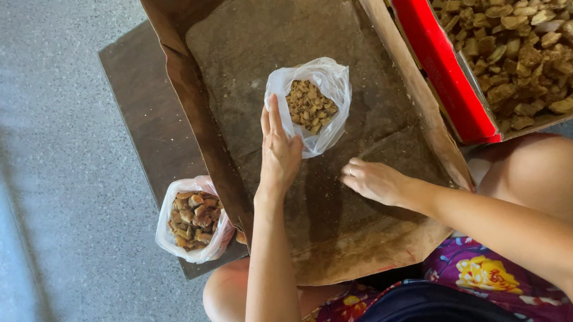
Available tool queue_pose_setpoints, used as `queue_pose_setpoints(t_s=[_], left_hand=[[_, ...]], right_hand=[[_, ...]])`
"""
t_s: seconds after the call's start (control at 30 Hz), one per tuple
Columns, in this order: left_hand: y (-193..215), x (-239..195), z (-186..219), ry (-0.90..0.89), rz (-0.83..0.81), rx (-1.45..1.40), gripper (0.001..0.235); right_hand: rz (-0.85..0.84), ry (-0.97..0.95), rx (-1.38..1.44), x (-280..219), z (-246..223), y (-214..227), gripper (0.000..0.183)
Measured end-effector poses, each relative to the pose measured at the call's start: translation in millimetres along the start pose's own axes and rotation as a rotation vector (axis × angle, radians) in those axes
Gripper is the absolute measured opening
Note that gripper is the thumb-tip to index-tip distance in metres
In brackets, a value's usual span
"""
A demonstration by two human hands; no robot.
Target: The person sits on the floor and sorts small, brown, irregular food pieces from a large cardboard box into a smaller cardboard tray. They use their hands to pick up handfuls of the pieces, separate them, and place them into the tray. Finally, they transfer the sorted pieces from the tray into a white plastic bag.
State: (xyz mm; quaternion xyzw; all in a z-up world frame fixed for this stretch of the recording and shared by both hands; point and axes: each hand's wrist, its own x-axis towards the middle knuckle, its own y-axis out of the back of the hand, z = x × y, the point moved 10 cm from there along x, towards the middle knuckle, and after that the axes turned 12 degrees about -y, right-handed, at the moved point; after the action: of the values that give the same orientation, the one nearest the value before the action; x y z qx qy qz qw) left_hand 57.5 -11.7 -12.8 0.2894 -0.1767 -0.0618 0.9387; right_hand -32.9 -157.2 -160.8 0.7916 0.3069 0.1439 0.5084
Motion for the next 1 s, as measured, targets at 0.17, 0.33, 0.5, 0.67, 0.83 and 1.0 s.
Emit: queue_pose_setpoints(t_s=[0.17,0.33,0.5,0.67,0.83,1.0], left_hand=[[-3.8,1.2,3.9,-0.047,0.01,0.012,0.092],[-6.0,3.1,4.8,0.023,-0.016,-0.006,0.092],[-6.6,1.5,4.8,0.028,-0.04,0.006,0.093],[-3.5,1.5,6.8,0.019,-0.034,0.007,0.093],[-4.7,2.1,7.2,-0.003,-0.021,0.0,0.095],[-9.1,-1.7,6.8,-0.02,-0.024,0.01,0.094]], right_hand=[[0.181,-0.114,0.116,49.3,-1.1,37.7,0.031],[0.259,0.116,-0.064,30.2,-55.8,5.2,0.032],[0.028,0.038,-0.02,-0.5,-24.0,-39.2,0.013],[0.096,-0.088,0.259,4.9,23.7,26.1,0.033],[0.086,-0.151,-0.116,1.4,25.3,22.4,0.038],[-0.076,-0.155,0.096,-22.8,3.2,-2.0,0.032]])
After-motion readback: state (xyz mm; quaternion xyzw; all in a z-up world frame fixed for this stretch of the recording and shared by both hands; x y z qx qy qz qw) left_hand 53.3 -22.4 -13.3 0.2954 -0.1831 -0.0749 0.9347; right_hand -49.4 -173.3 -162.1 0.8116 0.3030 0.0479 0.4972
